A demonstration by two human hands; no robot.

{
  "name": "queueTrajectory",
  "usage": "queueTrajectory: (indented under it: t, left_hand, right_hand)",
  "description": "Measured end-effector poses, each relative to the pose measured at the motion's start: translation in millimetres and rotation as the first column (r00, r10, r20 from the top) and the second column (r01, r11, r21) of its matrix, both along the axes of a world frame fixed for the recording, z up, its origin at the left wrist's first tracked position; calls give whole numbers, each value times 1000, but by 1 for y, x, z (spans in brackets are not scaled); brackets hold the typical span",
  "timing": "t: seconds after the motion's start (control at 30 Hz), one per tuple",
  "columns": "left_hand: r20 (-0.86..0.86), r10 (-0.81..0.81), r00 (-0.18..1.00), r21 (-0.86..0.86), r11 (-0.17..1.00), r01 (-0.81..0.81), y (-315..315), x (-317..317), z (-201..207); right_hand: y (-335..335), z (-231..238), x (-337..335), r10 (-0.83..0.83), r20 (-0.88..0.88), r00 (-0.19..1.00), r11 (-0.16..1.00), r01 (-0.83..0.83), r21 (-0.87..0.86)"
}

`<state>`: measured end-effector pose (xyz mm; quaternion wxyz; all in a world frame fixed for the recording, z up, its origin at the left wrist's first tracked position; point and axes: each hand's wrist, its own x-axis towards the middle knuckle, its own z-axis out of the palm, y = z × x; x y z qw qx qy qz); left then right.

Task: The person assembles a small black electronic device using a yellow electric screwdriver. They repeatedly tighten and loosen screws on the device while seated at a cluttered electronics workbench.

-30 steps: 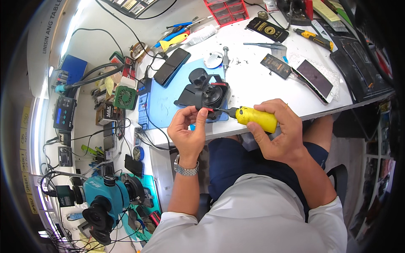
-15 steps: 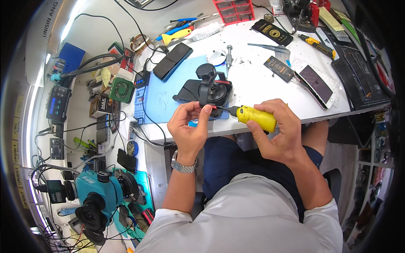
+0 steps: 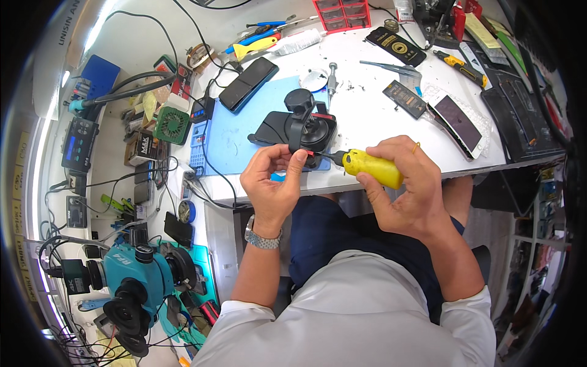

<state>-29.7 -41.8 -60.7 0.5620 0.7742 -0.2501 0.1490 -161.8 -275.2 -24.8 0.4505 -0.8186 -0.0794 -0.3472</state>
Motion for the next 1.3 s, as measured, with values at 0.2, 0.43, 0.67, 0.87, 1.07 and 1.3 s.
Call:
queueTrajectory:
  t: [0.2,0.43,0.67,0.87,1.07,1.3]
  left_hand:
    - [22,-8,1000,22,1000,8,1,1,-1]
    - [103,-37,994,106,994,26,16,-3,-7]
    - [135,-23,991,222,975,-7,13,-13,21]
    - [309,-60,949,345,937,-53,-13,16,62]
    - [249,-123,961,410,912,10,-28,23,70]
    - [244,-182,953,489,872,41,-24,26,73]
  right_hand:
    - [-7,-3,-5,-23,-48,999,1000,22,-20]
    - [-30,-40,16,-339,-8,941,940,338,-51]
    - [-38,-73,27,-439,-46,897,888,426,-172]
    - [-35,-71,24,-501,8,866,839,488,-239]
    - [-38,-72,20,-504,11,863,852,500,-156]
    - [-37,-71,23,-494,23,869,859,492,-138]
